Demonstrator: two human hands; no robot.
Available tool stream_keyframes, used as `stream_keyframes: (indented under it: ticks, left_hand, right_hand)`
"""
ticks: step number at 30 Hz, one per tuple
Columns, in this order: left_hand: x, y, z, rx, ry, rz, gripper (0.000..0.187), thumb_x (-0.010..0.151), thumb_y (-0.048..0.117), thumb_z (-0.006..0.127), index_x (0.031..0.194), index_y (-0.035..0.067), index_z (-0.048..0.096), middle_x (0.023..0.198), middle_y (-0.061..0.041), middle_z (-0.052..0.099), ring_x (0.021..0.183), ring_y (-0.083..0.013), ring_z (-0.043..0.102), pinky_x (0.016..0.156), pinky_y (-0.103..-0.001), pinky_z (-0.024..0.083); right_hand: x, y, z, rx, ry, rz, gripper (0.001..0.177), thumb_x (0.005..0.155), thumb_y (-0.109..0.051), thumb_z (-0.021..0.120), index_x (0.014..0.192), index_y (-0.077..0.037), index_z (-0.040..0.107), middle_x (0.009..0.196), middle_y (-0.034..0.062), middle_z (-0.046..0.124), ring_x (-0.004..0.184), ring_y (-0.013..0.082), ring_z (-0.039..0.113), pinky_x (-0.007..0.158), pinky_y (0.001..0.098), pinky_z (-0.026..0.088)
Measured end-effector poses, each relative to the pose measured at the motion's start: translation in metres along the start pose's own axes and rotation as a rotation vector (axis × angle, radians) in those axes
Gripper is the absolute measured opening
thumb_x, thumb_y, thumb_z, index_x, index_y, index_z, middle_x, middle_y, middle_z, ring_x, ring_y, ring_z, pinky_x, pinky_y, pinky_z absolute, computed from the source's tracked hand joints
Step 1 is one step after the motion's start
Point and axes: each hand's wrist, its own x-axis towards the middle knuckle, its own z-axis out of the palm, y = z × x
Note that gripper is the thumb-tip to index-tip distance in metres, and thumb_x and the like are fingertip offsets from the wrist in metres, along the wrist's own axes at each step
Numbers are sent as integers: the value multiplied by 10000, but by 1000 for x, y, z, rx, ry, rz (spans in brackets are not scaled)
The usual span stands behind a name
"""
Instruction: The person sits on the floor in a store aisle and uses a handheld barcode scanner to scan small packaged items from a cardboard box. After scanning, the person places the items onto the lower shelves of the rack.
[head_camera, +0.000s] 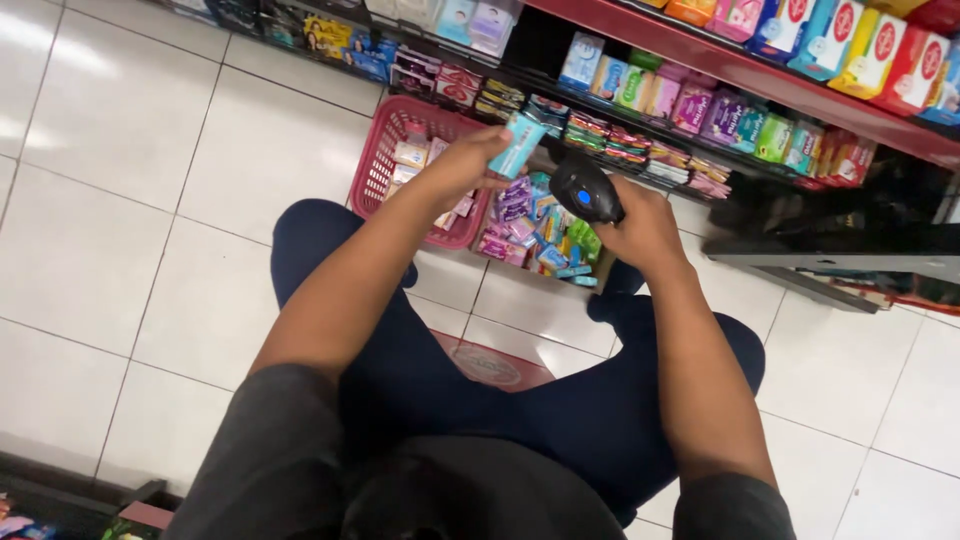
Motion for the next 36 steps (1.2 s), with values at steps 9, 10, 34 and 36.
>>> stream_keyframes:
  ticks: [9,10,34,36]
  left_hand:
    - [24,-10,17,77,76,-19,643,1020,389,530,1567,101,350,1598,-97,413,1477,-262,400,1058,-464,515]
    - [25,-11,17,73,76,-18,643,1020,389,530,1567,101,350,1598,-97,413,1477,-262,400,1058,-464,515]
    - [11,-20,38,110,43,149,608,810,306,898,1209,23,537,999,-78,640,889,-162,655,758,-306,557]
    - [23,-32,38,328,61,265,552,863,345,908,1171,10,596,999,-47,662,936,-140,638,809,-295,543]
  right_hand:
    - [2,-3,6,-43,74,13,473,732,-64,804,1192,-72,699,992,190,728,910,401,705,777,436,557]
    - [2,-3,5,-46,70,13,473,732,-64,804,1192,-72,699,992,190,728,910,401,705,777,436,557]
    - [7,-29,6,74,-232,-193,770,570,-46,882,1309,-158,700,1598,198,391,1293,398,566,1023,429,485]
    - [5,-20,7,88,-270,-79,767,582,-7,850,1317,-134,674,1539,126,523,1297,363,598,1036,412,508]
